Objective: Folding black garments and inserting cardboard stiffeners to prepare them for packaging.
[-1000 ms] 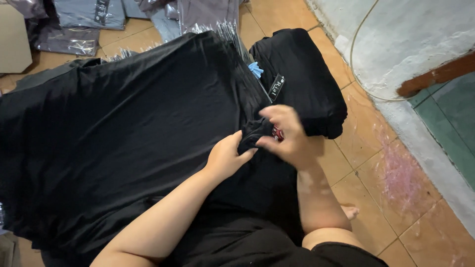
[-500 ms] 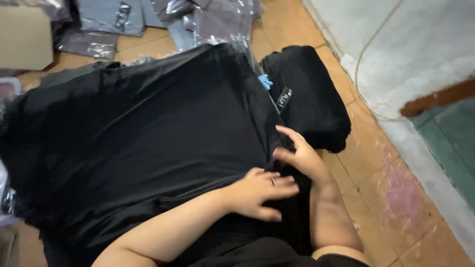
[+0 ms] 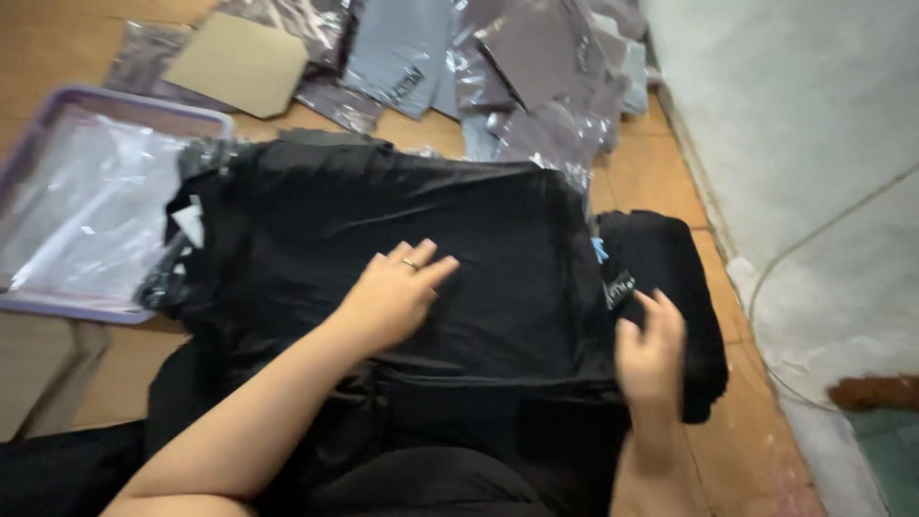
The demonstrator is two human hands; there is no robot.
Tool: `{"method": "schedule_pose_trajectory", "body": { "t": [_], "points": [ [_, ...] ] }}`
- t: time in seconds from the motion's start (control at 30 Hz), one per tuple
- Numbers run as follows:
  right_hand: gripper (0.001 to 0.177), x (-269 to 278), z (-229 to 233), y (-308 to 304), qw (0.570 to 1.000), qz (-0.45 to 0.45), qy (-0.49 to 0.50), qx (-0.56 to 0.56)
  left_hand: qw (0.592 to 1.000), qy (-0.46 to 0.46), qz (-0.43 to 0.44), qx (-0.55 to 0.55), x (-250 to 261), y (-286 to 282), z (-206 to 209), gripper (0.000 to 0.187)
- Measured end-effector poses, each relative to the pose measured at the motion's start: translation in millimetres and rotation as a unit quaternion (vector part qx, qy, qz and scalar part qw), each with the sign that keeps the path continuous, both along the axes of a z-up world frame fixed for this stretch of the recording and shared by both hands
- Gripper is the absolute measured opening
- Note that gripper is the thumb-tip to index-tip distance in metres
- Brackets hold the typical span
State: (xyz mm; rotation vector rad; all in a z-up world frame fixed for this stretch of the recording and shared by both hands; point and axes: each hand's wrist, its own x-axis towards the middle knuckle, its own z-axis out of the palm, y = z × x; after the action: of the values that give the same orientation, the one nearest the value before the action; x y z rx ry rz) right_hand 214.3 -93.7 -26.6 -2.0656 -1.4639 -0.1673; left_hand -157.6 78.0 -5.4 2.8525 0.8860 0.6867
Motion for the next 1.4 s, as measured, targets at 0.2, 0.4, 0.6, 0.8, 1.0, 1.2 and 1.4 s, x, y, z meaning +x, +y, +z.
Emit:
{"method": "schedule_pose_trajectory", "body": {
  "t": [0.2, 0.4, 0.6, 0.8, 1.0, 1.2, 1.4],
  "points": [
    [0.066, -109.8, -16.3, 65.7, 0.984, 0.174, -0.013, -0.025, 0.966, 0.131, 0.198, -0.100, -81.3, 12.4, -33.1, 0.082],
    [0.082, -85.1, -39.6, 49.4, 0.963, 0.059, -0.020, -0.262, 0.919, 0.173, 0.351, -0.055, -153.6, 22.5, -82.3, 0.083],
    [0.087, -20.7, -77.8, 57.7, 0.921, -0.107, -0.003, -0.375, 0.866, 0.013, 0.500, -0.014, -152.8, 36.5, -63.8, 0.074],
    [0.047, -166.6, 8.6, 139.0, 0.969, 0.241, -0.059, 0.001, 0.952, 0.037, 0.294, 0.083, -44.1, 41.9, -26.6, 0.060],
    [0.057, -186.7, -23.2, 229.2, 0.907, 0.351, -0.232, -0.024, 0.948, 0.094, 0.279, -0.118, -74.8, 115.7, -58.7, 0.069],
    [0.047, -93.2, -25.5, 283.6, 0.970, 0.112, -0.133, -0.168, 0.880, 0.140, 0.424, -0.159, -142.7, 163.8, -61.7, 0.064],
    [0.048, -82.0, -30.6, 281.0, 0.974, 0.073, -0.127, -0.172, 0.867, 0.060, 0.451, -0.202, -148.0, 158.6, -55.9, 0.071]
  ]
}}
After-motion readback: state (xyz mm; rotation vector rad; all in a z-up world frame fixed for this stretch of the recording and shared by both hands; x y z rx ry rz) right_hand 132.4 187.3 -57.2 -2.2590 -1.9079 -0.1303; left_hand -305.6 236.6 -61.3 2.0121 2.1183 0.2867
